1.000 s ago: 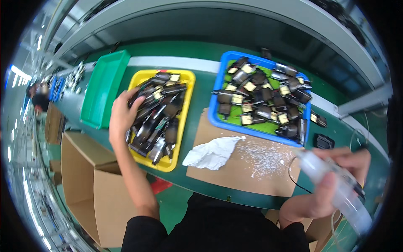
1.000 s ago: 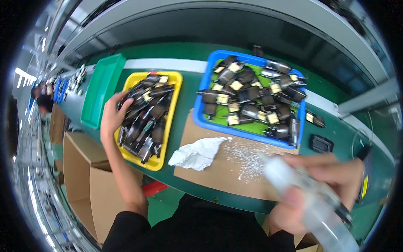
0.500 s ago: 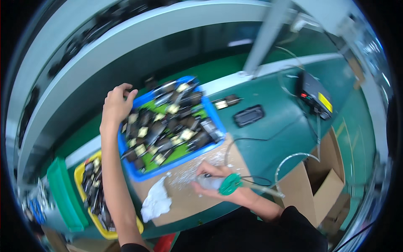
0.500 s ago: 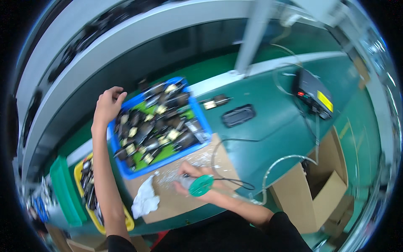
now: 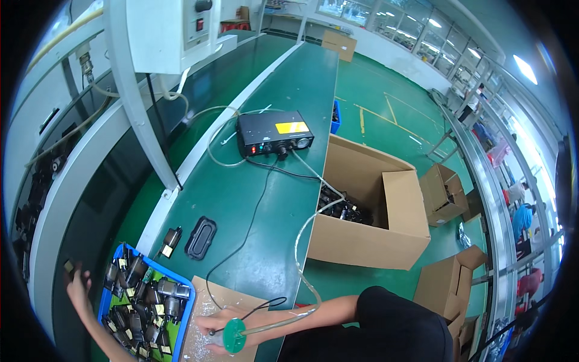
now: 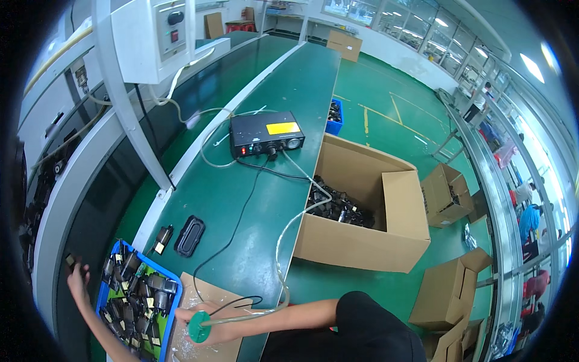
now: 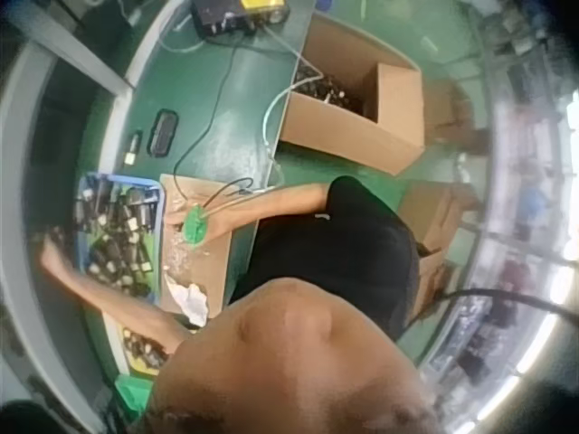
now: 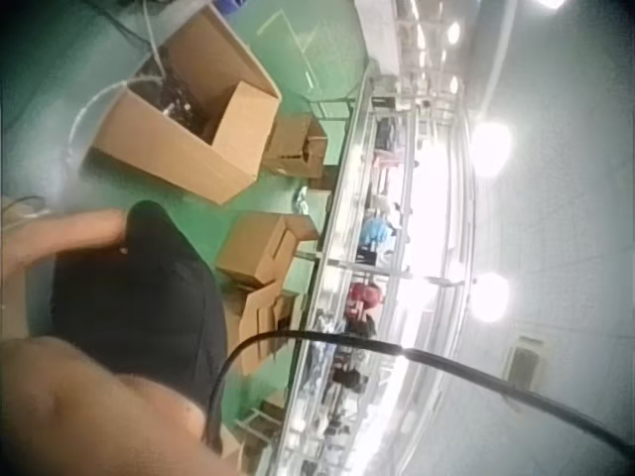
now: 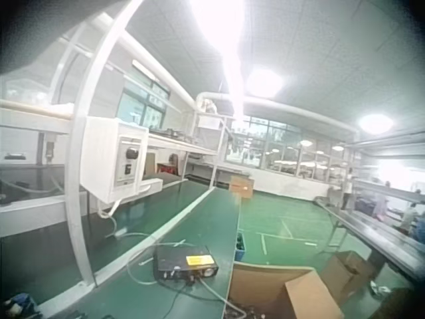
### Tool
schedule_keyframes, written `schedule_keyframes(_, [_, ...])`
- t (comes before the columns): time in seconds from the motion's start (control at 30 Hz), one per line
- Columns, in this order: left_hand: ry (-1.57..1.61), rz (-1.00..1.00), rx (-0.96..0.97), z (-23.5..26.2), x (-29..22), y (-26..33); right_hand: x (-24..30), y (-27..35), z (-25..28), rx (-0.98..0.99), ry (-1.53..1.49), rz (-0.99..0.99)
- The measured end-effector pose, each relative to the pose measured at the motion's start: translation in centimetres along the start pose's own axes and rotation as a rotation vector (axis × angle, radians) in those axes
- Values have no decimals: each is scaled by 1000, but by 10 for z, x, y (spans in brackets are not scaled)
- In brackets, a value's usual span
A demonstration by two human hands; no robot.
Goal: The person repeatedly picks up small black electronic components from a blue tray and applies a clear liquid from a syringe-like dispenser into the open end of each component. After dispensing, the person places the treated component into a yellow tray. The process is repeated for multiple units in a continuous assembly line fashion.
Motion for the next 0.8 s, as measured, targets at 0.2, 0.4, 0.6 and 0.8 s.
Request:
schedule_keyframes(0.2, [533,-25,434,31,-62,159,62,-67,28,-48,-57,250])
schedule_keyframes(0.4, [810,44,431,-22,-82,242,147,-90,61,-221,-129,450])
schedule_keyframes(0.6, [763,-158,401,-27,-41,247,170,-90,52,-156,-328,515])
schedule_keyframes(0.8, [1043,-157,842,-17,-63,247,138,-112,-1,-512,-337,397])
Point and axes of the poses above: each hand's wrist, its own y-axis away from the middle knuckle, its own z-axis out of the back of the hand, x = y × z, the point moved 3 cm from there along -y, towards the middle knuckle, and after that the axes turned 6 degrees about z, right-handed, at the moved point
